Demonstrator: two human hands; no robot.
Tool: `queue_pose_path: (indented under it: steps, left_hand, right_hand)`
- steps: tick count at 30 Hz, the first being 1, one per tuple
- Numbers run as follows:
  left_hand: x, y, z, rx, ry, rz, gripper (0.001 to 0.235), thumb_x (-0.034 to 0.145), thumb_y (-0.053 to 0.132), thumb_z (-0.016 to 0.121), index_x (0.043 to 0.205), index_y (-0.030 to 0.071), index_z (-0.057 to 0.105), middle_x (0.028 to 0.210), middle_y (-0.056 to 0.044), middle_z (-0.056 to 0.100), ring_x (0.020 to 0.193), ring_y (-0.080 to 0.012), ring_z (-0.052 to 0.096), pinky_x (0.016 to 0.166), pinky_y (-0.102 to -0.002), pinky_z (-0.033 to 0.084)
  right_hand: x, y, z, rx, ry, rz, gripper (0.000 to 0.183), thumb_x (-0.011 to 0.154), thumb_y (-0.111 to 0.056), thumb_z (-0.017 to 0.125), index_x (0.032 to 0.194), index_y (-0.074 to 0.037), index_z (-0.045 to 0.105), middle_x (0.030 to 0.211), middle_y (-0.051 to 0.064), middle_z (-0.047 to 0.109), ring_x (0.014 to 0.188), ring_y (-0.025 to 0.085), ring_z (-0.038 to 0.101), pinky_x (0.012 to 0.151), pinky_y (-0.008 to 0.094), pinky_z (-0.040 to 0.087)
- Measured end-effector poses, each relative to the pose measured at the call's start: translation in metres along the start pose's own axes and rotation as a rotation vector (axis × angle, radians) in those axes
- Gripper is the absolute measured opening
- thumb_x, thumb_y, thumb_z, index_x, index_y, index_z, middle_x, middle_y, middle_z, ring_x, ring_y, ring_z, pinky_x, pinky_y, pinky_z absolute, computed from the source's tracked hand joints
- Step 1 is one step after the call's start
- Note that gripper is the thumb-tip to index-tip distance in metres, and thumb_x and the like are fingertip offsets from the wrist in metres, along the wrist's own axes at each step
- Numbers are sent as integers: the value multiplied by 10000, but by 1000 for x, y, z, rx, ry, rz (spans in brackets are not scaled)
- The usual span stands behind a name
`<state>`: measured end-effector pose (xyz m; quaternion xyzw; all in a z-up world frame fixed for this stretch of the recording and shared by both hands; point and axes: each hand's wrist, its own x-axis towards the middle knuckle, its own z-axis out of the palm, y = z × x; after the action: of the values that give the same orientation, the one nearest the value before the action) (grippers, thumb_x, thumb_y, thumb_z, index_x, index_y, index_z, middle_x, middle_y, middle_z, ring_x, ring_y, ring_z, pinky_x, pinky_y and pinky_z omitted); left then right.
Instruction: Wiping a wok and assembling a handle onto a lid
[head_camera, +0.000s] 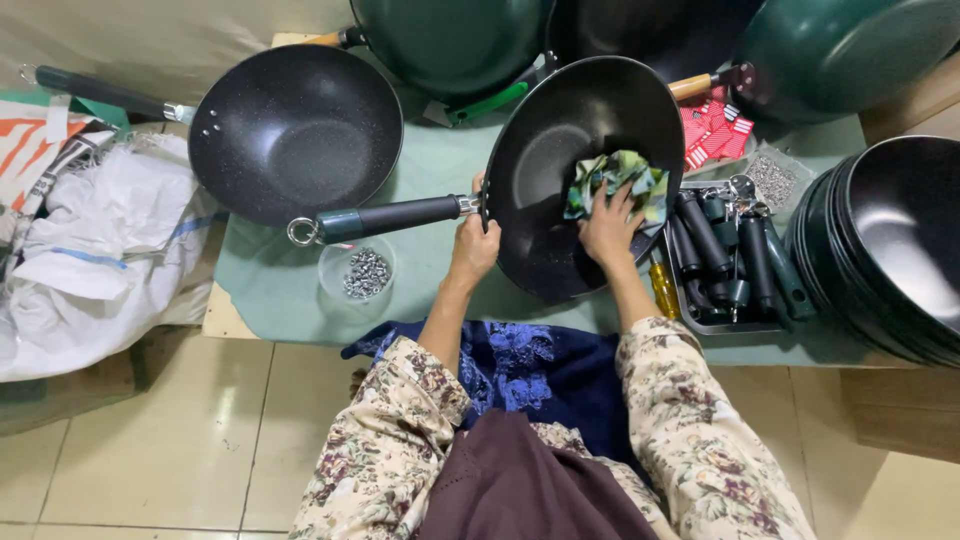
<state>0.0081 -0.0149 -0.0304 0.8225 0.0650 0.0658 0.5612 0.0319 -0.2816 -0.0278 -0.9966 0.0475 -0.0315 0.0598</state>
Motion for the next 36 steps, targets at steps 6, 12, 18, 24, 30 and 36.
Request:
queue_pose_path:
  steps: [6,12,18,24,30,36]
  left_hand:
    - [-57,179,-75,-10,-81,28,335,896,258,590,732,-33,615,685,-289,648,727,-447,701,590,-534,497]
    - [-2,32,3,-22,-72,48,331,898,211,589,759,-88,625,696,-348,623,746,-511,674,596,-575,477]
    - [4,6,1,-14,-80,-28,270,879,216,599,862,-50,643,821,-310,688,892,-477,697,694,-581,523]
    - [-11,32,-13,31,-117,14,321,868,216,604,867,-106,607,839,-359,661,908,-524,677,662,-599,492]
    - [6,-7,10,57,-67,33,348,923,265,544,824,-61,612,787,-325,671,857,-513,682,684,-574,532]
    - [-7,12,5,122,-56,76,269,930,194,535,833,-57,534,877,-355,650,851,-557,604,724,-587,412]
  right_hand:
    - [86,-6,-27,312,303,-43,841,912,-177,756,1585,44,304,1521,419,229,1356,595,395,982,691,433]
    - [95,-100,-53,893,454,-216,840,814,-122,710,1582,-29,382,1514,372,432,1337,518,510,1125,583,452]
    - [-11,-149,-23,1052,295,-384,611,791,48,592,1394,-26,658,1442,304,549,1333,456,507,1115,544,430]
    - [-23,-150,-40,1134,453,-483,616,790,95,553,1364,-77,696,1490,195,567,1377,321,541,1145,441,429]
    - [29,-150,-96,773,760,-603,789,804,205,507,1507,-132,625,1699,204,164,1509,381,338,1236,440,351]
    - [140,-84,-62,804,791,-156,849,778,121,530,1570,-184,516,1697,210,112,1595,366,237,1291,368,281]
